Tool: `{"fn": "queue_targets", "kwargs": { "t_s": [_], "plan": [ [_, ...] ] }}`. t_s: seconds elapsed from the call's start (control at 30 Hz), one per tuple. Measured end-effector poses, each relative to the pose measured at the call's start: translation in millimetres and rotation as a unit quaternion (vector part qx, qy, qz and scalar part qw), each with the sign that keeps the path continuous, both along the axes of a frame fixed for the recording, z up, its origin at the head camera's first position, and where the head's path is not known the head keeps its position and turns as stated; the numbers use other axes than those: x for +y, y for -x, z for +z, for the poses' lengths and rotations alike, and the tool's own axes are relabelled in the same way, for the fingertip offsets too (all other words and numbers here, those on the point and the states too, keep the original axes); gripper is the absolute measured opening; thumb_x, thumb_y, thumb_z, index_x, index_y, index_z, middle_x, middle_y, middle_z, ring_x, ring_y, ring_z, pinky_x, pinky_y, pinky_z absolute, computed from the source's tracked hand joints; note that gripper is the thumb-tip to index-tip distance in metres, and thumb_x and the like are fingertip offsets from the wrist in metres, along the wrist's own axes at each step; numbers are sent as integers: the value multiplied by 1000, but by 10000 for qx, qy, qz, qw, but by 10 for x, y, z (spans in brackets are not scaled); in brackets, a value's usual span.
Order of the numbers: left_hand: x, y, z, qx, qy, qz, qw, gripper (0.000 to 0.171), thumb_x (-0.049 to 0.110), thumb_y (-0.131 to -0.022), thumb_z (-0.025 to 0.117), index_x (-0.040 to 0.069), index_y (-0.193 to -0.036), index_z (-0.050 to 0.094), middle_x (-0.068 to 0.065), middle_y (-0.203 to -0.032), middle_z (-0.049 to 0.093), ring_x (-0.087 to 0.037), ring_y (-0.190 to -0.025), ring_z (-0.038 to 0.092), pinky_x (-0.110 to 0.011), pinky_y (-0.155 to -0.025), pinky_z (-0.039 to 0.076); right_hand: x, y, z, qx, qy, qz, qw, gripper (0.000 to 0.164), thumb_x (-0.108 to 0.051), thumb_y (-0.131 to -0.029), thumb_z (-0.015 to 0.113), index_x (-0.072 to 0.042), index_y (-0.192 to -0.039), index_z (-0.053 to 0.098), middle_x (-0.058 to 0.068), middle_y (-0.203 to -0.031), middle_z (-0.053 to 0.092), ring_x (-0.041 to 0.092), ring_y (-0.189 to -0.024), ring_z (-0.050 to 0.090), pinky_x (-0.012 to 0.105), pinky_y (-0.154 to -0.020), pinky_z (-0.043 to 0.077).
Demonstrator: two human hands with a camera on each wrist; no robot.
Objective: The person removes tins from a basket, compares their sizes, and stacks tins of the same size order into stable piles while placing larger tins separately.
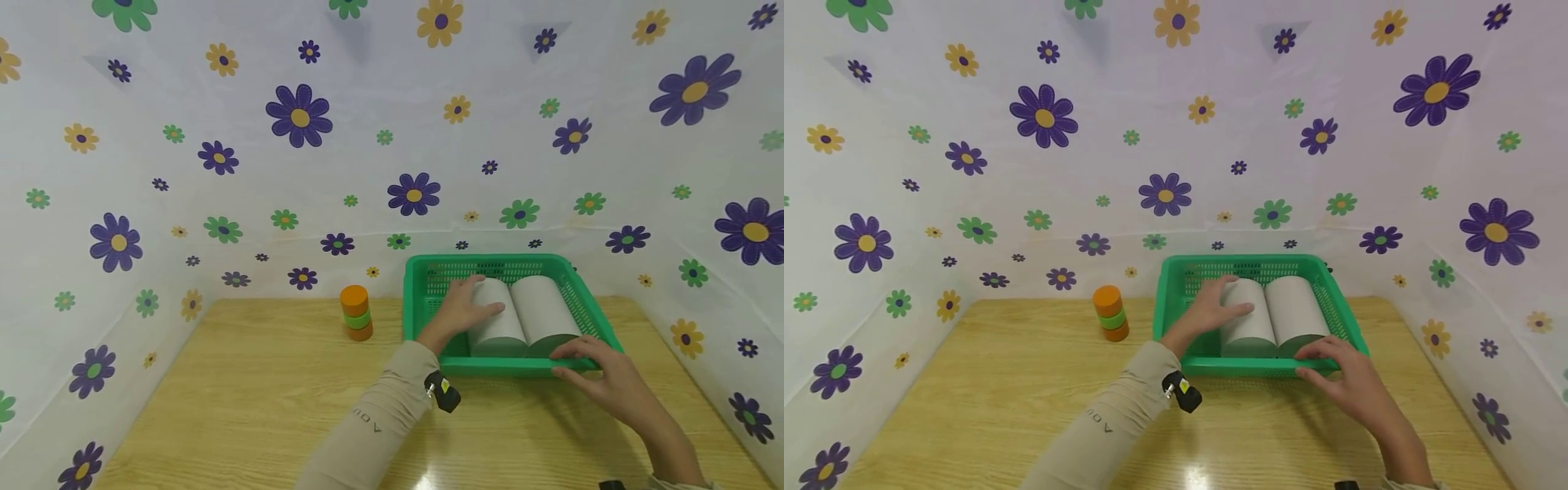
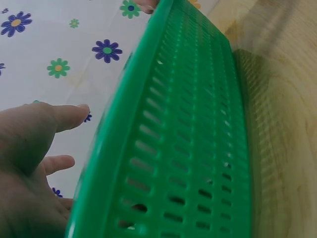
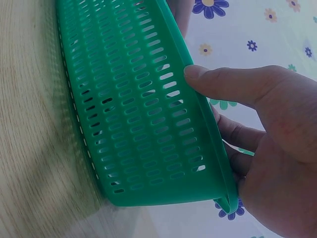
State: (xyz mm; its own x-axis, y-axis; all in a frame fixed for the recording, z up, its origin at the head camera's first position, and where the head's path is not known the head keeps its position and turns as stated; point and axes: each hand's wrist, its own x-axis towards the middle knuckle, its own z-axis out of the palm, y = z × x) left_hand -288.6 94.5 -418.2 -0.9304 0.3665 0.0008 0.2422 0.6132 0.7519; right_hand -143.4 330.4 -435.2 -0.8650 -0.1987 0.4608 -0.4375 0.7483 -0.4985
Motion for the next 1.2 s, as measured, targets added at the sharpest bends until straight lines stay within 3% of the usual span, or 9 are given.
{"fn": "queue_targets", "kwargs": {
  "t_s": [0.27, 0.5, 0.6, 0.83, 1.0, 1.2],
  "plan": [
    [128, 4, -87, 42, 241, 39, 9997, 80, 48, -94, 70, 16, -160, 36, -16, -155, 38, -31, -129, 51, -43, -99, 51, -7, 2, 0, 16, -9, 32, 10000, 29, -7, -79, 88, -24, -98, 74, -10, -100, 67, 3, -95, 57, 23, -79, 50],
    [175, 15, -107, -660, -290, 399, 9966, 93, 45, -91, 75, 16, -164, 25, -23, -165, 23, -40, -145, 36, -54, -108, 45, -1, 10, -10, 32, -28, 48, 10000, 29, -8, -79, 88, -24, -98, 74, -11, -100, 67, 3, -95, 58, 25, -79, 51],
    [191, 49, -155, -1010, -573, 581, 9915, 97, 45, -90, 76, 18, -164, 21, -23, -164, 24, -41, -145, 36, -56, -108, 44, 2, 7, -14, 58, -17, 73, 10000, 29, -7, -79, 88, -24, -98, 73, -11, -100, 67, 3, -95, 58, 23, -79, 50],
    [227, 108, -257, -1754, -1211, 920, 9727, 98, 45, -87, 80, 27, -162, 19, -23, -147, 38, -39, -124, 50, -55, -98, 50, 7, 6, -28, 75, -8, 110, 9999, 28, -7, -80, 88, -22, -99, 74, -11, -100, 68, 5, -94, 60, 22, -80, 50],
    [217, 65, -219, -2018, -1568, 1067, 9609, 98, 39, -84, 84, 26, -158, 22, -23, -137, 41, -39, -118, 52, -56, -95, 52, 12, 8, -35, 100, 0, 121, 9999, 28, -6, -79, 88, -21, -99, 74, -11, -100, 67, 5, -94, 60, 20, -81, 50],
    [206, 78, -219, -2106, -1658, 1228, 9555, 95, 35, -83, 86, 28, -155, 25, -20, -130, 49, -36, -113, 58, -55, -91, 54, 2, 5, -21, 108, 15, 153, 9998, 28, -5, -79, 87, -19, -99, 74, -10, -100, 67, 5, -93, 60, 18, -81, 49]
  ]
}}
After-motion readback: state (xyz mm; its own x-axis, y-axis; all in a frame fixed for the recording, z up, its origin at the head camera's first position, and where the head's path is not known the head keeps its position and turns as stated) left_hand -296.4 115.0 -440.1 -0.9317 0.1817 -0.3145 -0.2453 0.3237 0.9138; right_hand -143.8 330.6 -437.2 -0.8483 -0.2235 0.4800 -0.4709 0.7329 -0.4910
